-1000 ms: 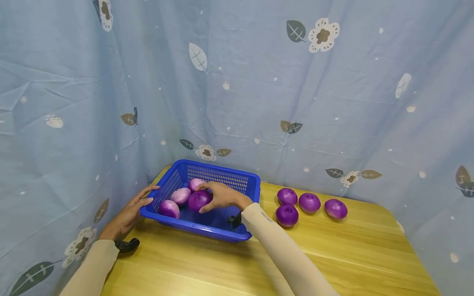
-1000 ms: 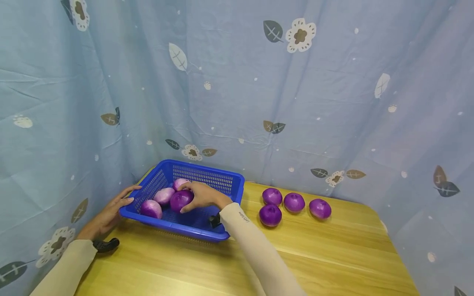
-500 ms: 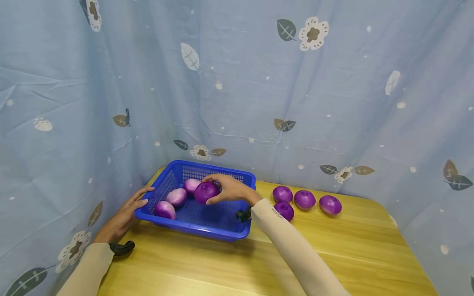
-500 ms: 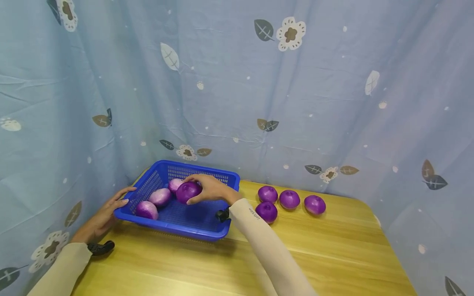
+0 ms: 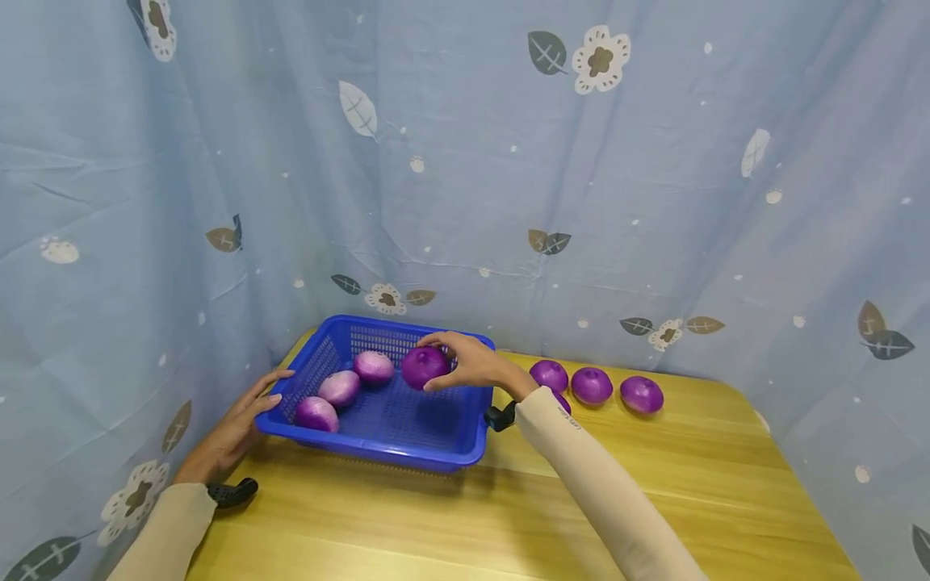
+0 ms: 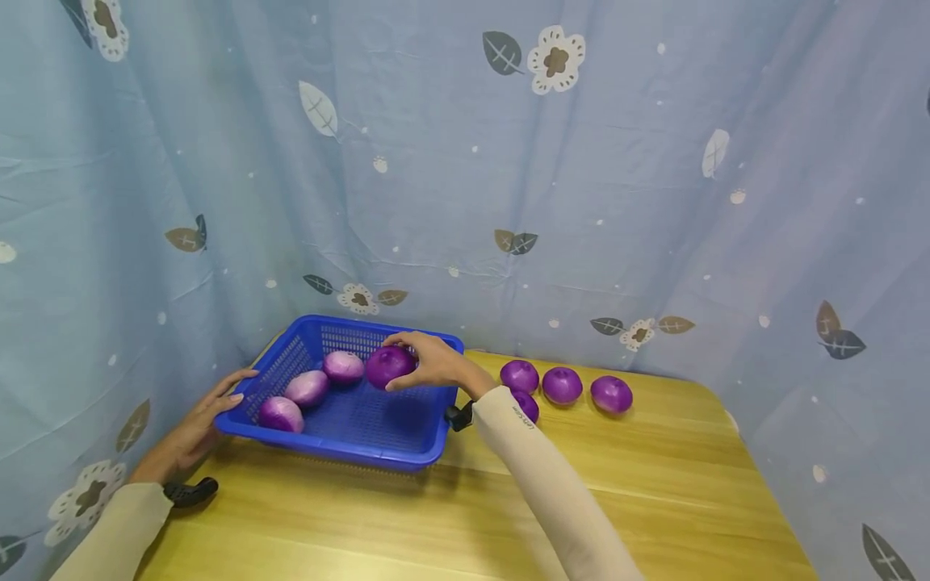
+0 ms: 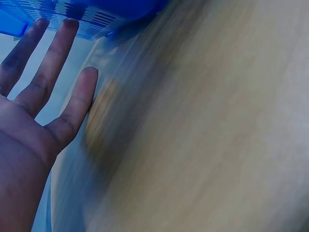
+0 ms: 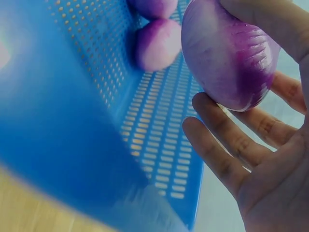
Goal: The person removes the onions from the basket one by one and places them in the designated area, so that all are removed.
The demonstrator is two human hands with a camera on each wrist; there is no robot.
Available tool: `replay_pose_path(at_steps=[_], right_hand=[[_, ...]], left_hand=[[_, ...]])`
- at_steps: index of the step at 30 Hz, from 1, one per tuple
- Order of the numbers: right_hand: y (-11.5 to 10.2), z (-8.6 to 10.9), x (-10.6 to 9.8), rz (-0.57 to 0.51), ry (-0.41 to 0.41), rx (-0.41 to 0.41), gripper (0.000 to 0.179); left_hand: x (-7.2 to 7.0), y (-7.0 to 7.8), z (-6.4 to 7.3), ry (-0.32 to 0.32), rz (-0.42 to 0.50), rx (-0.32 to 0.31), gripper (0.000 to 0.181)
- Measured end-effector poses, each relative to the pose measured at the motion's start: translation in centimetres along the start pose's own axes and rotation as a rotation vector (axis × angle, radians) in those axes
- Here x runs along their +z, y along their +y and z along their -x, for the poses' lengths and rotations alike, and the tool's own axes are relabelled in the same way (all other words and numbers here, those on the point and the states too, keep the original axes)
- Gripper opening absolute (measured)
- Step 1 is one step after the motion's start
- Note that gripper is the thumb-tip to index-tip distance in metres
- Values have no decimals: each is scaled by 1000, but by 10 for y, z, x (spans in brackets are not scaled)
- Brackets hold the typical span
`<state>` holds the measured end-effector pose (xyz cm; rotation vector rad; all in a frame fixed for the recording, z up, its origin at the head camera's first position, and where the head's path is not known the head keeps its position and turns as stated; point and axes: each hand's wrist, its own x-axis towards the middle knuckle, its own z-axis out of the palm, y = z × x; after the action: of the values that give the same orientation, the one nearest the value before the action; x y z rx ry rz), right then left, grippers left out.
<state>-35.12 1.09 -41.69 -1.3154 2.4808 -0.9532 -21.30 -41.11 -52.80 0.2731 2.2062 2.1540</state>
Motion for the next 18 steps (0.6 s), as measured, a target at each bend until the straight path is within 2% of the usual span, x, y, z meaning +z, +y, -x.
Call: replay_pose_path(at_steps=[9,18], right_hand=[[7,16,-8,-2,15,21,75],[12,31,-18,-2,62,38,75]], left_hand=[[2,-1,4,-8,-3,-12,50],[0,-3,1,-6,14,-4,48]])
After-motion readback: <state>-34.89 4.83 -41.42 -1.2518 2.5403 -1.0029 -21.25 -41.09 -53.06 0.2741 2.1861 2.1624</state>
